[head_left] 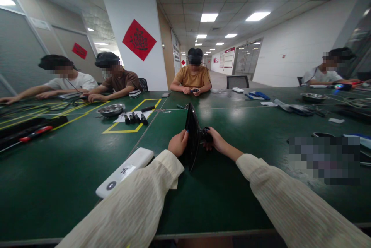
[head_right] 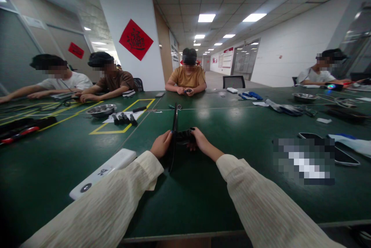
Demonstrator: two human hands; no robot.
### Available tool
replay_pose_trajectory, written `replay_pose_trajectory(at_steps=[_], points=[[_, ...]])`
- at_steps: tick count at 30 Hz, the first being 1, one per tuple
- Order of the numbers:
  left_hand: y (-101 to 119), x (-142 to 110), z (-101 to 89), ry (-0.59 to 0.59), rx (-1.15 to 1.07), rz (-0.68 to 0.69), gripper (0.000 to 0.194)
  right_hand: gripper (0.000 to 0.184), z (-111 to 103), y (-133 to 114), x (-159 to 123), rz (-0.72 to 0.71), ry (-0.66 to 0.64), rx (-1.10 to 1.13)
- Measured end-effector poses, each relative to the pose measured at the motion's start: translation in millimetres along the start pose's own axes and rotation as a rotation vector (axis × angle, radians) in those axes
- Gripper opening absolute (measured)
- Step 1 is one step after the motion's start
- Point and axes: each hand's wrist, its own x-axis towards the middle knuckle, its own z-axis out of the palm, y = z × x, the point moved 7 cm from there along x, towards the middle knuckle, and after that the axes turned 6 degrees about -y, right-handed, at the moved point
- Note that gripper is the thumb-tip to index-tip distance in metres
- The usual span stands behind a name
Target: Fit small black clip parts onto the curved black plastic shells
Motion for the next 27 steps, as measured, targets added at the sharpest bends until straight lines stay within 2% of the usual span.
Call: replay_pose_trajectory(at_steps=[18, 27], points=[[0.4, -1.2, -1.0, 0.001, -0.006, 0.005, 0.039, 0.022, -4.3, 7.7, 4.3, -0.026, -0.012, 0.041], [0.0, -0.2, -0.5, -0.01, 0.0, -0.006, 0.039, 0.017, -4.2, 7.6, 5.1, -0.014, -0.008, 0.024]])
